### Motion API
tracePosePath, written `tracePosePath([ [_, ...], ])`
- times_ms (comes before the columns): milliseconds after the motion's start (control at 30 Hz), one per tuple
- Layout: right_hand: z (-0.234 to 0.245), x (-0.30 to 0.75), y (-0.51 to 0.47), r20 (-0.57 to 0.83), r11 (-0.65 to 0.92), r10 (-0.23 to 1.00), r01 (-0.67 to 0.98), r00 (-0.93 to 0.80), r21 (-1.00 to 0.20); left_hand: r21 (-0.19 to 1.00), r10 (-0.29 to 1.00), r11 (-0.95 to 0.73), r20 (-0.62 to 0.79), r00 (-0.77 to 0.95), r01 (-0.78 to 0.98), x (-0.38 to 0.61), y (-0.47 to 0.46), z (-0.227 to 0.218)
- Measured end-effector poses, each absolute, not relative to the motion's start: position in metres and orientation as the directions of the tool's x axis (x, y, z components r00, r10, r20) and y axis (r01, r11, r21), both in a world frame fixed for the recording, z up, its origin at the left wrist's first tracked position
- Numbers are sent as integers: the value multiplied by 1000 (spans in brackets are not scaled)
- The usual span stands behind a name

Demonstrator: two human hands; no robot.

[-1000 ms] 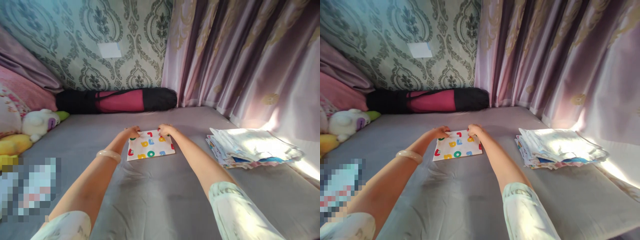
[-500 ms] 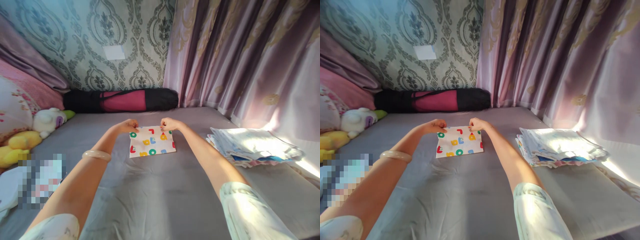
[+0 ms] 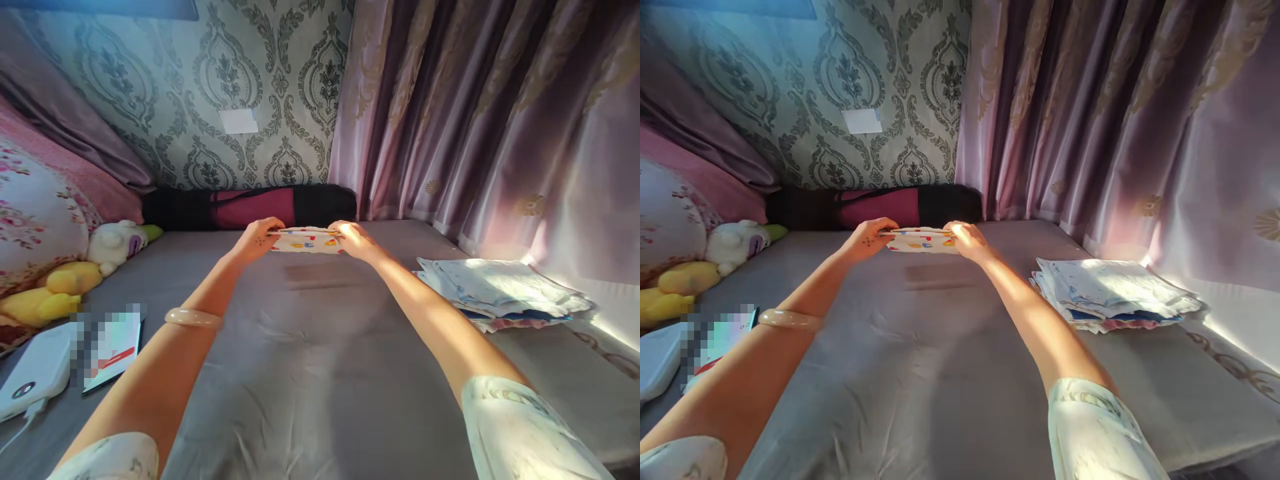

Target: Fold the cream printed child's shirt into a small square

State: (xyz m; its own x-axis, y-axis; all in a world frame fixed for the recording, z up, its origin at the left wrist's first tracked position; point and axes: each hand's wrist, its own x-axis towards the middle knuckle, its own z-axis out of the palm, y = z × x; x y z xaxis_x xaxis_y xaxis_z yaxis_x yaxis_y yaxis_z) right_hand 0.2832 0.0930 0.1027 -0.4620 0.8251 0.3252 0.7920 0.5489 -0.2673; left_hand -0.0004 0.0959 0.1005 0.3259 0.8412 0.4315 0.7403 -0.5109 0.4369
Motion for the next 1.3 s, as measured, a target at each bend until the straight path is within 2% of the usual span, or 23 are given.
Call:
tracePosePath([
  [67, 75, 282, 79, 339, 578, 793, 801, -506, -157, 274, 824, -515, 418, 382, 812, 3, 81, 79],
  [133, 46, 282, 62, 281, 617, 768, 783, -575, -84, 142, 802, -552, 362, 476, 822, 5, 61, 53],
  [233, 14, 287, 36, 144, 686, 725, 726, -674, -57, 61, 779, -615, 199, 594, 786, 4, 32, 20],
  [367, 7, 297, 24, -40, 679, 722, 718, -691, -150, 99, 774, -632, 29, 633, 769, -7, 14, 8],
  [467, 17, 297, 33, -133, 647, 721, 729, -680, -224, 186, 798, -592, 1, 603, 784, -12, 20, 11],
  [567, 29, 286, 47, -200, 554, 770, 790, -606, -262, 257, 890, -448, 35, 455, 856, -2, 34, 12],
  [633, 35, 272, 54, -203, 463, 829, 843, -521, -275, 277, 946, -324, 81, 313, 905, 14, 43, 10],
  [700, 36, 255, 58, -143, 401, 881, 873, -450, -278, 285, 970, -240, 117, 215, 928, 34, 50, 6],
  [833, 19, 225, 60, 106, 407, 913, 892, -393, -195, 219, 974, -178, 175, 141, 959, 70, 57, -7],
  [900, 4, 217, 60, 153, 411, 908, 898, -389, -155, 170, 970, -178, 194, 144, 969, 78, 57, -17],
  [1067, -27, 216, 66, 82, 373, 928, 907, -364, -194, 94, 963, -209, 192, 188, 973, 76, 58, -41],
  [1300, -30, 218, 71, 29, 360, 932, 910, -362, -205, 109, 974, -188, 151, 170, 976, 75, 61, -46],
])
